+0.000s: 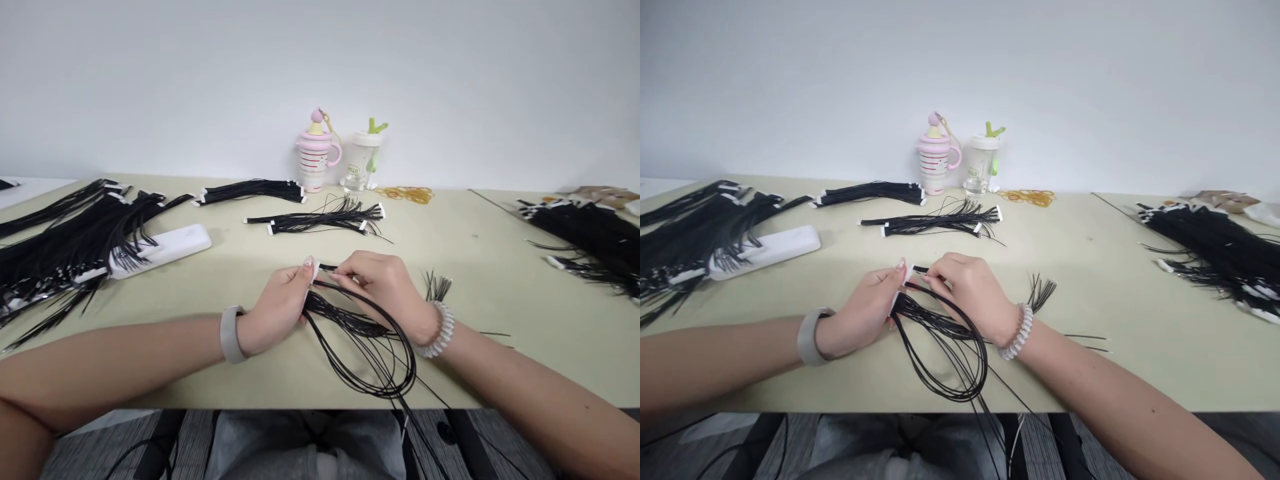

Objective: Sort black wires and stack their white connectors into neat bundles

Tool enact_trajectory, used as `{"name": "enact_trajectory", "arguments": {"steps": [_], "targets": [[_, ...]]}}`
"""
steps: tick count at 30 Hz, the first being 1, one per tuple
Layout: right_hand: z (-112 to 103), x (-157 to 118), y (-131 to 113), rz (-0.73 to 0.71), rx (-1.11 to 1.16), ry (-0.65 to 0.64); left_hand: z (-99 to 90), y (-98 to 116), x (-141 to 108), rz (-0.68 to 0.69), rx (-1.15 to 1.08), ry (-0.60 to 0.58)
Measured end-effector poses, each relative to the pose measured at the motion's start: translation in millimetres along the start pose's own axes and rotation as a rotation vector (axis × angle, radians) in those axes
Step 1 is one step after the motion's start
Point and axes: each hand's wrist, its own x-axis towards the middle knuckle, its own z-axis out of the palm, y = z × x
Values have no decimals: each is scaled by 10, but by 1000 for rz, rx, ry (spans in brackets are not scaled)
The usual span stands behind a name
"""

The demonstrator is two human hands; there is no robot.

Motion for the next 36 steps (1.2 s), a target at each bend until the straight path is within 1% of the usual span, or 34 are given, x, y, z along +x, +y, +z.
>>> {"name": "enact_trajectory", "arguments": {"steps": [7, 10, 13, 16, 18, 22, 25, 27, 29, 30, 32, 33, 36], "targets": [[16, 9, 30, -12, -15, -42, -6, 3, -16, 39, 47, -37], [17, 0, 34, -23, -75, -54, -5, 12, -19, 58, 77, -59], [12, -7, 39, -68, -147, -104, -1, 15, -17, 44, 119, -36], [14, -13, 47, -92, -170, -153, -1, -3, -13, 30, 157, -6], [25, -15, 52, -97, -182, -165, -4, -18, -12, 34, 182, -10], [34, 4, 69, -97, -228, -194, -7, -12, -10, 86, 230, -6], [-58, 55, 98, -52, -308, -175, -6, 10, 10, 139, 242, -23], [-193, 94, 129, -2, -363, -130, -10, 9, 44, 130, 215, -9], [-371, 124, 171, 55, -398, -114, -18, -8, 94, 96, 140, 66], [-465, 132, 195, 81, -410, -130, -23, -18, 122, 76, 84, 112], [-632, 133, 246, 154, -413, -215, -34, -35, 175, 27, -36, 182], [-696, 128, 270, 199, -394, -294, -39, -42, 196, 7, -86, 205], [-770, 104, 310, 317, -251, -629, -53, -58, 229, -18, -142, 235]]}}
